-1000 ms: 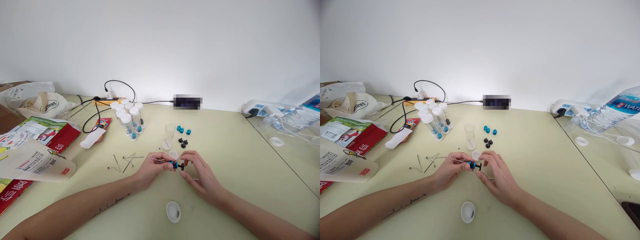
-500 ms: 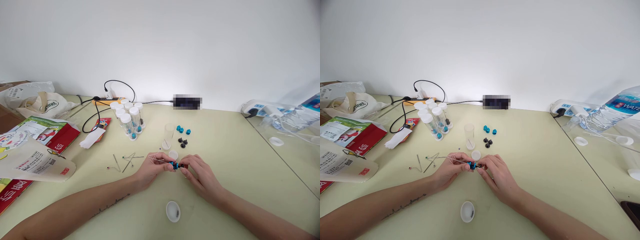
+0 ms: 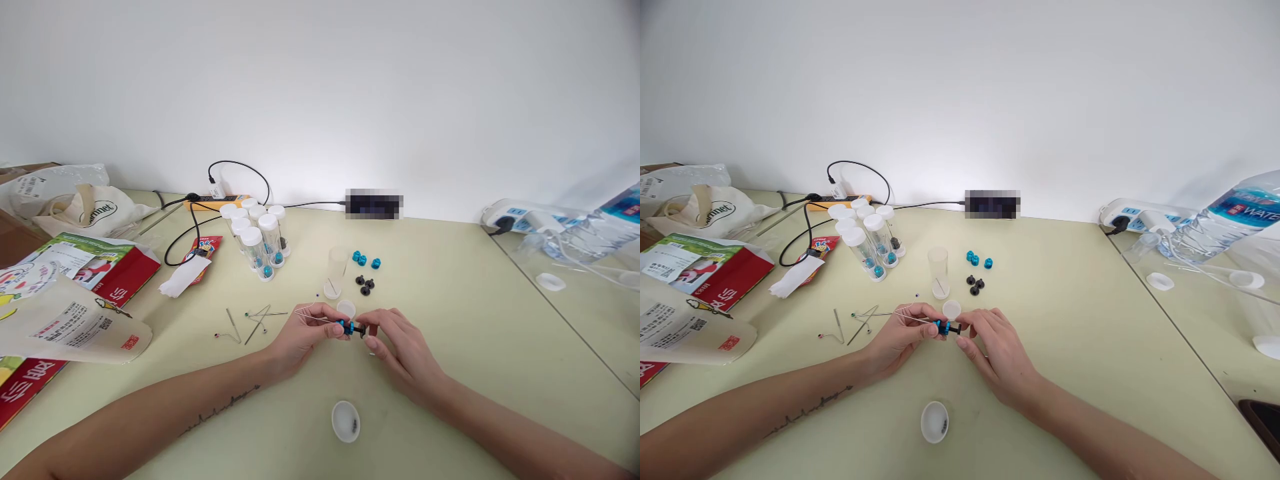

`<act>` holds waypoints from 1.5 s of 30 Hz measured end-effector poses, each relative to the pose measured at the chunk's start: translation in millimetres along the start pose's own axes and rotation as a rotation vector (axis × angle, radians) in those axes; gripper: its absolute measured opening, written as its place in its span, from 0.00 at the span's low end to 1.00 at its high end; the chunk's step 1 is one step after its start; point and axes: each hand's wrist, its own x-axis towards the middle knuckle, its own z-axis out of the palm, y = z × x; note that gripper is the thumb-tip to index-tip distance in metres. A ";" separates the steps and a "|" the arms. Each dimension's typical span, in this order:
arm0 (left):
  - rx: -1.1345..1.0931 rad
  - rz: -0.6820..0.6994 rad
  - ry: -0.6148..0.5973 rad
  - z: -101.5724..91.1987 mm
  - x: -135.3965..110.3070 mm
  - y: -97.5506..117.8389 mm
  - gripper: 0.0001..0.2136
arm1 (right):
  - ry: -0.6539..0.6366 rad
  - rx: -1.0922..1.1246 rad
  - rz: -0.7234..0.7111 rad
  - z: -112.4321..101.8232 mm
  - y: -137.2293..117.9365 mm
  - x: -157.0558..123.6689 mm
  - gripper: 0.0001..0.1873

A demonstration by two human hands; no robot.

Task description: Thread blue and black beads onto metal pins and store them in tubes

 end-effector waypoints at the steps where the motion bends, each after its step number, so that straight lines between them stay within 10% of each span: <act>1: 0.002 0.002 -0.006 -0.2 0.1 -0.3 0.10 | -0.014 0.000 -0.001 0.3 0.0 0.4 0.09; 45: 0.059 0.019 -0.019 -1.6 -0.5 -1.9 0.07 | -0.044 0.046 -0.035 0.4 -2.5 4.4 0.08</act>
